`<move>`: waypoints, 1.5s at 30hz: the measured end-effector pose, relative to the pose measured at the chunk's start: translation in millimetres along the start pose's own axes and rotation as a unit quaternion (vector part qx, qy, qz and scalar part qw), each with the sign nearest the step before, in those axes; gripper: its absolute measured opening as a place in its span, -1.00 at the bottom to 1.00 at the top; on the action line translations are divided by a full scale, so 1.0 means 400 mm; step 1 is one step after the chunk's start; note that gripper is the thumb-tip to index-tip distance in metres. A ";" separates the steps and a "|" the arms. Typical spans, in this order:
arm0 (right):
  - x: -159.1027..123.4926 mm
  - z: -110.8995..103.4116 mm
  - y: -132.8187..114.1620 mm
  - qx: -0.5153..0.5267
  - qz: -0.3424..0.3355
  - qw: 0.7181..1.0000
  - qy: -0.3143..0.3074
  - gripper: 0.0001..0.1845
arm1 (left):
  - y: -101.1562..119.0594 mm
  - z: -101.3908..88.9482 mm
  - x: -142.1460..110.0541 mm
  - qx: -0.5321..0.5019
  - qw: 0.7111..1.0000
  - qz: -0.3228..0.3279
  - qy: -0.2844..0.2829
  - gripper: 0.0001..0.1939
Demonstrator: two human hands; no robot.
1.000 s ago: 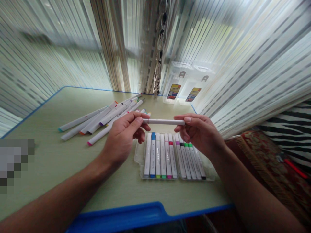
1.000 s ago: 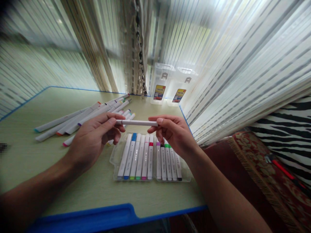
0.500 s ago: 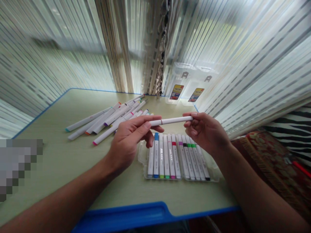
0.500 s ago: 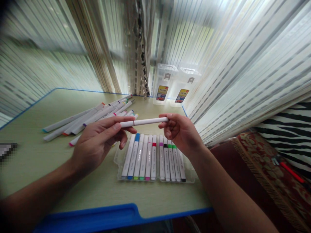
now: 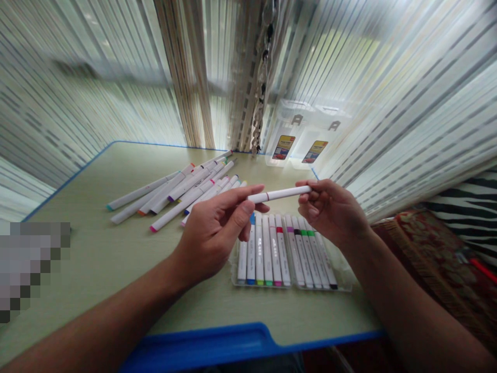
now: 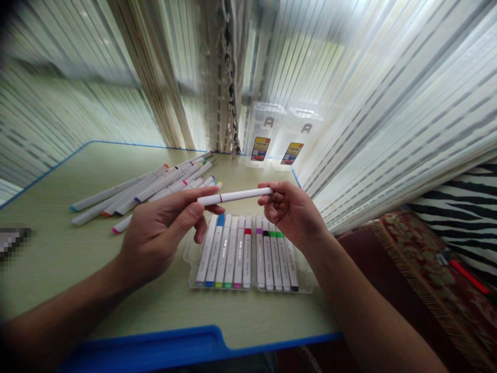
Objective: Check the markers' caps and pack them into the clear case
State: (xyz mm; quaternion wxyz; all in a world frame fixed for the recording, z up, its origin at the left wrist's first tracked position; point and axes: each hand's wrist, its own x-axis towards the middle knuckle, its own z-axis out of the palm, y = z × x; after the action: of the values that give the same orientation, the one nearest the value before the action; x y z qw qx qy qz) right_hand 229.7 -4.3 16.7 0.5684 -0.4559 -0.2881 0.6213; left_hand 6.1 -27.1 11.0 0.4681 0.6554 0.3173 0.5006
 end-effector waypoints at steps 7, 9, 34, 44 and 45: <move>0.000 -0.003 0.000 -0.017 -0.021 1.000 -0.014 -0.85 | -0.005 -0.001 0.007 -0.005 0.999 -0.038 0.026 -0.73; 0.000 -0.005 0.003 -0.029 -0.038 0.998 -0.027 -0.85 | -0.006 -0.003 0.013 -0.015 0.997 -0.061 0.039 -0.75; -0.022 -0.016 0.036 -0.235 -0.144 0.954 -0.121 -0.79 | -0.009 -0.007 0.022 0.021 0.991 -0.128 0.025 -0.87; -0.041 -0.003 0.049 -0.427 -0.257 0.858 -0.123 -0.76 | -0.015 -0.004 0.011 0.092 0.987 -0.122 -0.044 -0.82; -0.042 -0.003 0.050 -0.439 -0.265 0.850 -0.122 -0.75 | -0.015 -0.004 0.010 0.091 0.987 -0.121 -0.049 -0.82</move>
State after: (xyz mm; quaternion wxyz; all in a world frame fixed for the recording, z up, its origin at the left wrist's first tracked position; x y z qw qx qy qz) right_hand 220.7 -24.4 2.7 0.4122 -0.4847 -0.7077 0.3071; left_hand 6.2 -21.1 6.9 0.4787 0.6760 0.4152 0.3762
